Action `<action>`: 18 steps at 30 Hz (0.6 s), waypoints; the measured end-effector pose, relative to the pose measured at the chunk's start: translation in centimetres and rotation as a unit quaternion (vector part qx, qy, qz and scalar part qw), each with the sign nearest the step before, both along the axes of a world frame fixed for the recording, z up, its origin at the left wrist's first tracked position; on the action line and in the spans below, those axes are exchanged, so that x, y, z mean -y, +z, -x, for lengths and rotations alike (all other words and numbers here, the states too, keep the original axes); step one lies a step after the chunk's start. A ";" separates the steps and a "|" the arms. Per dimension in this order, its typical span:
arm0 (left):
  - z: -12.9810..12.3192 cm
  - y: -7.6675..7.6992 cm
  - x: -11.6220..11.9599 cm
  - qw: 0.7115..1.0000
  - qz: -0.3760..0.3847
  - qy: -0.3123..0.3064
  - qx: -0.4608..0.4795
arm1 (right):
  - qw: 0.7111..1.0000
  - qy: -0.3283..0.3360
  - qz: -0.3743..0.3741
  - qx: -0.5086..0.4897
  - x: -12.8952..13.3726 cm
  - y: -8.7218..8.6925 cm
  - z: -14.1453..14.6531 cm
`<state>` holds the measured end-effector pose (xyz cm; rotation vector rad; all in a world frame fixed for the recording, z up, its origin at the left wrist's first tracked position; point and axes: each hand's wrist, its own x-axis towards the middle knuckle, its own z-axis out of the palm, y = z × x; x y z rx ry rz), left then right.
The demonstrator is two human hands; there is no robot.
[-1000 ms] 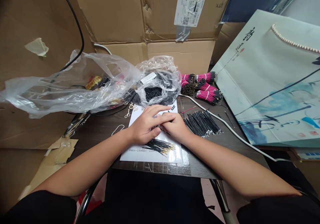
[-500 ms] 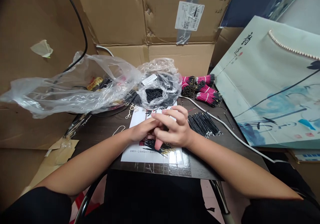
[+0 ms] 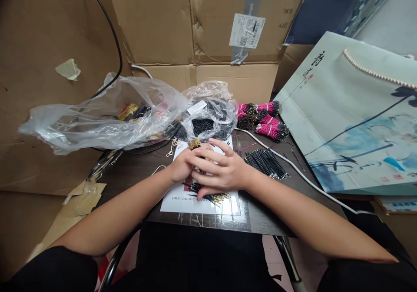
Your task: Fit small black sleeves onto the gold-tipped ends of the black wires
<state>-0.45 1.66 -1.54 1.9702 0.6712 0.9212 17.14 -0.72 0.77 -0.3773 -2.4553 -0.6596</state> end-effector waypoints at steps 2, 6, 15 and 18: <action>0.4 0.5 -0.9 0.998 0.039 -0.037 0.024 | 0.995 -0.038 0.038 -0.080 0.3 -0.3 -0.1; 0.2 0.0 -0.9 0.997 0.040 -0.067 0.011 | 0.973 -0.077 0.158 -0.147 0.3 -0.7 0.4; 0.1 -0.3 -0.3 1.000 -0.002 -0.014 -0.006 | 0.970 -0.026 0.197 -0.137 0.7 -1.4 1.1; 0.4 -0.5 -0.3 1.000 -0.003 0.007 -0.002 | 0.972 -0.021 0.201 -0.123 0.8 -1.5 1.2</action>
